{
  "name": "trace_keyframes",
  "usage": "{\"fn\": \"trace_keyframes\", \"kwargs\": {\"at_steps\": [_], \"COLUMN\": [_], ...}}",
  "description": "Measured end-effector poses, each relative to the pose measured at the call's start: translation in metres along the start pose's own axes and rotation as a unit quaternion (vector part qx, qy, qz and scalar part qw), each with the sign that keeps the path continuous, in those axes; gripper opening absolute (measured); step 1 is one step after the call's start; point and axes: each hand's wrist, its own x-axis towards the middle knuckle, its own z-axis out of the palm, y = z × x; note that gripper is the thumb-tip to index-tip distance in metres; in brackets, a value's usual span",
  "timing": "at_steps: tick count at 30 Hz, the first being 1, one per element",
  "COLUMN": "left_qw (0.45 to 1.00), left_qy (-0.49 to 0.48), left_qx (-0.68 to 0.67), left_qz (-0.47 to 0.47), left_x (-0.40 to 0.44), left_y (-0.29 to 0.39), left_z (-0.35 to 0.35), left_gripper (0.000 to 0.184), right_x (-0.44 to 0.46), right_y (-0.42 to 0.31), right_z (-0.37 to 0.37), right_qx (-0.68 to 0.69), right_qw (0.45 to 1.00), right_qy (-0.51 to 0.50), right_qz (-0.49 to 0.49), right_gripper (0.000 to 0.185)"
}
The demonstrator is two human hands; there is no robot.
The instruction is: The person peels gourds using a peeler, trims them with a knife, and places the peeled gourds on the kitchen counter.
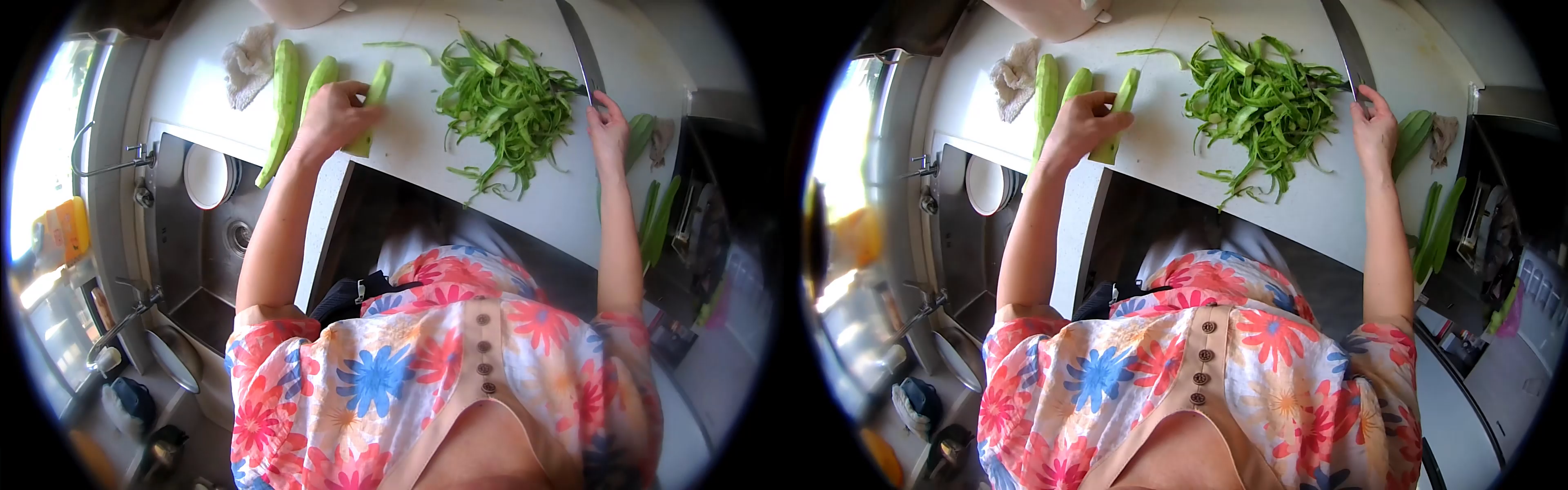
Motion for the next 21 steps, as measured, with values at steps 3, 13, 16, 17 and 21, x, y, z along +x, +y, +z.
{"fn": "trace_keyframes", "kwargs": {"at_steps": [3,13,16,17,21], "left_qw": [0.938,0.822,0.829,0.833,0.841], "left_qy": [-0.077,-0.122,-0.119,-0.114,-0.101], "left_qx": [-0.339,-0.555,-0.546,-0.541,-0.531], "left_qz": [-0.011,-0.023,-0.013,-0.012,-0.014], "left_x": [-0.005,-0.001,0.000,-0.001,0.000], "left_y": [0.002,0.017,0.015,0.014,0.012], "left_z": [0.005,0.044,0.046,0.047,0.051], "left_gripper": [0.039,0.049,0.047,0.046,0.044], "right_x": [0.003,-0.009,-0.011,-0.008,-0.011], "right_y": [0.009,-0.022,-0.044,-0.052,-0.098], "right_z": [0.004,-0.009,-0.014,-0.012,0.035], "right_qx": [-0.059,-0.327,-0.321,-0.288,-0.076], "right_qw": [0.998,0.938,0.935,0.944,0.953], "right_qy": [-0.017,-0.087,-0.081,-0.071,-0.098], "right_qz": [0.003,-0.072,-0.127,-0.148,-0.277], "right_gripper": [0.033,0.038,0.027,0.024,0.015]}}
